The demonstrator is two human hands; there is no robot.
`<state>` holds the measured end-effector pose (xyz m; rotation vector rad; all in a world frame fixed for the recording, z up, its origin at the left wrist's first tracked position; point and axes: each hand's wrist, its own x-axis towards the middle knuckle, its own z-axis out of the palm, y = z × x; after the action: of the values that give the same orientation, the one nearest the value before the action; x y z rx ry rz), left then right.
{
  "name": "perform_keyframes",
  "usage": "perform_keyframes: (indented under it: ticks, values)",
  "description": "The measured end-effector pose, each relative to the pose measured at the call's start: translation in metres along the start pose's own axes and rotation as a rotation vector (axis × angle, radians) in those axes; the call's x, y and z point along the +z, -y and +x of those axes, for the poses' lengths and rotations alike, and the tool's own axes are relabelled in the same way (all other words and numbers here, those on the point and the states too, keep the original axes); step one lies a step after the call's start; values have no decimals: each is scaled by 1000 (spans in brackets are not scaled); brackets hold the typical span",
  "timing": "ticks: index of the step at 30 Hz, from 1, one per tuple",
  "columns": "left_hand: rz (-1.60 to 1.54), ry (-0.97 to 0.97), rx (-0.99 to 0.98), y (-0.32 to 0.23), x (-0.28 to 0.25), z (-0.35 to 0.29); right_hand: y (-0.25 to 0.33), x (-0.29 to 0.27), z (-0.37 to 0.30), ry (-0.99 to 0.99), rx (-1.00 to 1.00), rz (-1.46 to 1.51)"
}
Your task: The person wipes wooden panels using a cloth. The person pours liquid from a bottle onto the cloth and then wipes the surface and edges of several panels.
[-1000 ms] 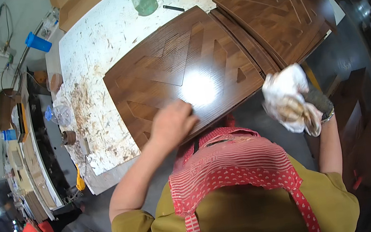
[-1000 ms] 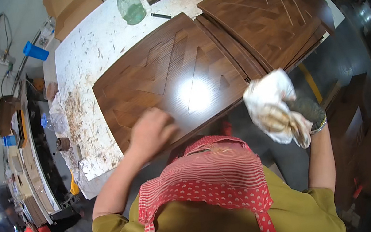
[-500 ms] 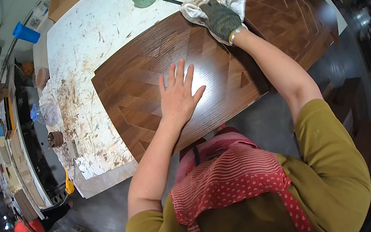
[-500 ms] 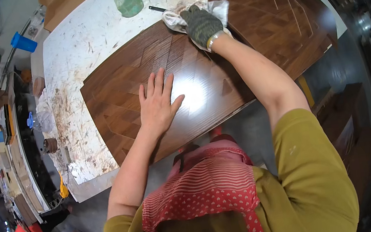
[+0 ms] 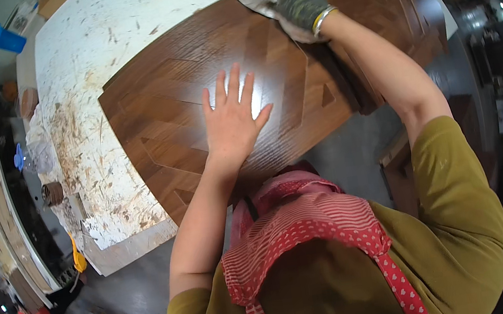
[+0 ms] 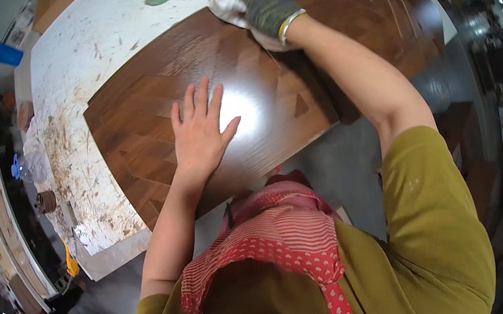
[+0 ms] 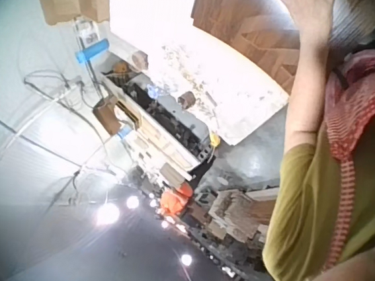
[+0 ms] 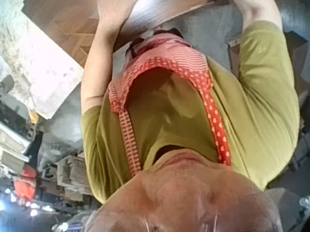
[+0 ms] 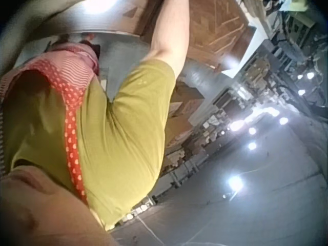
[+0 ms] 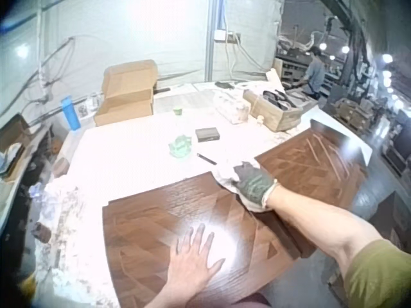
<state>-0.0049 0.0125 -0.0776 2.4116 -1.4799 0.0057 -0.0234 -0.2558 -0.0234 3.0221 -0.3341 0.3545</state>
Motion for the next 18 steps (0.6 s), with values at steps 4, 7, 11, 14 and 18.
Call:
perform_keyframes:
  ticks: [4, 7, 11, 14, 18]
  values:
    - [10, -27, -25, 5, 1, -5, 19, -4, -138, 17, -46, 71]
    - [9, -22, -23, 5, 4, -6, 6, -51, -270, 439, -130, 144]
    - [25, -14, -7, 6, 8, -7, -5, -143, -240, 1255, 320, 297]
    - [44, -13, -5, 4, 5, -8, 0, -142, -211, 330, 507, 795]
    - [32, -41, 52, -2, 3, -4, 44, -39, -179, 127, 94, -153]
